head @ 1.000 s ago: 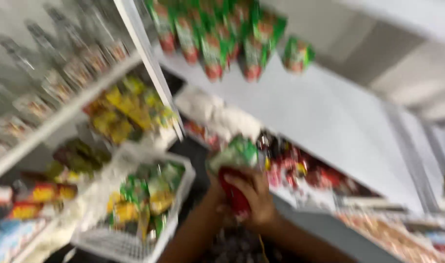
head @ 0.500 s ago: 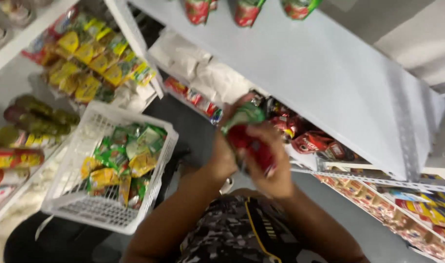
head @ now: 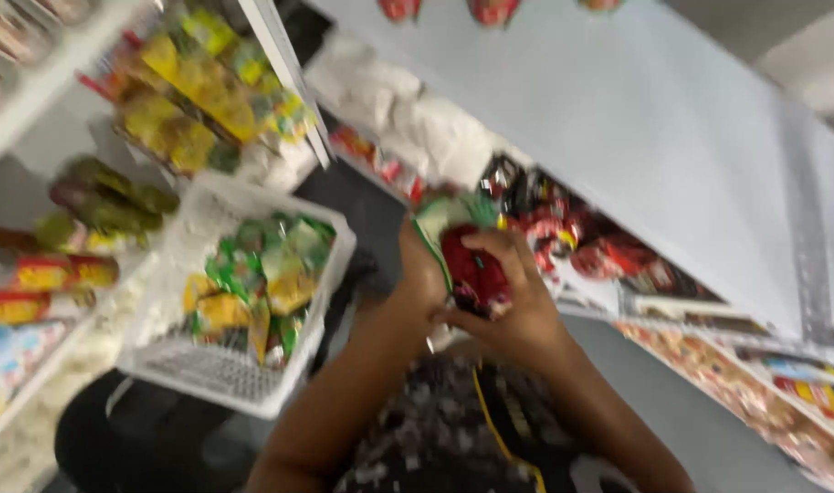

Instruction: Wiping down tomato sauce pouches with a rag and organizing them on grocery store shelves.

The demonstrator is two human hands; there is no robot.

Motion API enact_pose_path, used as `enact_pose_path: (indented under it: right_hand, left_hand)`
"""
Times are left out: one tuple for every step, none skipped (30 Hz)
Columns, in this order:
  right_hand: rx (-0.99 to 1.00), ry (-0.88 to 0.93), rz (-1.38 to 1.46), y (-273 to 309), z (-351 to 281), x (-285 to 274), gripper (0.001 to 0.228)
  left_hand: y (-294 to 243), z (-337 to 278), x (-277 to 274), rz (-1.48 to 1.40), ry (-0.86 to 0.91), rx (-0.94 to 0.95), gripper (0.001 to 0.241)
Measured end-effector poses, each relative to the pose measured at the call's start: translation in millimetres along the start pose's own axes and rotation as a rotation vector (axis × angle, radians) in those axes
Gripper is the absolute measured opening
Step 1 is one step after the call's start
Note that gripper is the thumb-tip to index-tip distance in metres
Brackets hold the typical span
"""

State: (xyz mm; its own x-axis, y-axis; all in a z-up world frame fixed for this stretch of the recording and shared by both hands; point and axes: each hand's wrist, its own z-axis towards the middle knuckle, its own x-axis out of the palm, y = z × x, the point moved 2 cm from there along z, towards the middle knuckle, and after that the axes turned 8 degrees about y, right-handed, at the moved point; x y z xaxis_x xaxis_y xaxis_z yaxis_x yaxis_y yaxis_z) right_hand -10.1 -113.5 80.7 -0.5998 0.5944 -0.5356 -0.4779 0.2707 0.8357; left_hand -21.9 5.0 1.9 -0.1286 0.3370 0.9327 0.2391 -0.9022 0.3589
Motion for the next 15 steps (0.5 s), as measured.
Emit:
enact_pose_path:
  right_hand:
    - [-0.026, -0.014, -0.002, -3.1, 1.5, -0.6, 0.083]
    - [-0.001, 0.012, 0.034, -6.9, 1.2, -2.5, 0.079]
    - [0.024, 0.038, 0.071, -11.4, 1.2, -4.2, 0.075]
    - [0.020, 0.042, 0.076, -16.8, -0.2, -4.9, 0.075]
    - [0.036, 0.050, 0.111, -22.5, -1.9, -5.1, 0.069]
    - [0.045, 0.046, 0.144, -28.0, 0.6, -4.0, 0.064]
    - [0.034, 0.038, 0.149, -36.0, -2.6, -0.3, 0.064]
    - [0.080, 0.026, 0.225, -47.6, -4.4, 1.4, 0.063]
    - [0.125, 0.014, 0.301, -59.8, -5.8, 3.6, 0.063]
    - [0.126, 0.010, 0.301, -68.8, -3.8, 3.5, 0.063]
    - [0.116, -0.005, 0.351, -78.4, -2.1, 4.1, 0.063]
    - [0.116, -0.011, 0.407, -87.8, -6.7, 7.0, 0.063]
    - [0.128, -0.005, 0.414, -83.4, -12.3, 2.3, 0.063]
    - [0.160, -0.013, 0.501, -82.0, -5.6, -3.1, 0.061]
    - [0.191, -0.020, 0.589, -79.9, 1.1, -8.5, 0.059]
  left_hand:
    - [-9.8, 4.9, -25.9, 0.015, 0.025, -0.007, 0.043]
    - [-18.9, 9.8, -55.1, 0.336, -0.090, 0.025, 0.040]
    - [-29.0, 15.8, -84.1, 0.658, -0.202, 0.065, 0.041]
    - [-23.5, 10.5, -70.6, 0.663, -0.204, 0.071, 0.041]
    - [-17.2, 4.5, -58.7, 0.624, -0.255, 0.038, 0.040]
    - [-14.2, 3.2, -44.5, 0.592, -0.297, -0.001, 0.039]
    - [-13.0, 3.3, -33.6, 0.604, -0.289, -0.002, 0.039]
    - [-10.8, 6.7, -24.3, 0.655, -0.296, 0.028, 0.037]
    - [-8.8, 10.0, -15.4, 0.706, -0.304, 0.059, 0.035]
    - [-4.8, 7.0, -9.9, 0.706, -0.304, 0.055, 0.035]
    - [-2.8, 3.3, -5.3, 0.767, -0.338, 0.101, 0.032]
    - [0.2, -7.6, -2.7, 0.825, -0.388, 0.152, 0.030]
    - [-5.5, -19.5, 0.8, 0.824, -0.403, 0.152, 0.030]
    - [-14.4, -18.5, 13.1, 1.544, -0.185, 0.083, 0.038]
    - [-19.6, -18.8, 23.6, 2.248, 0.087, 0.000, 0.049]
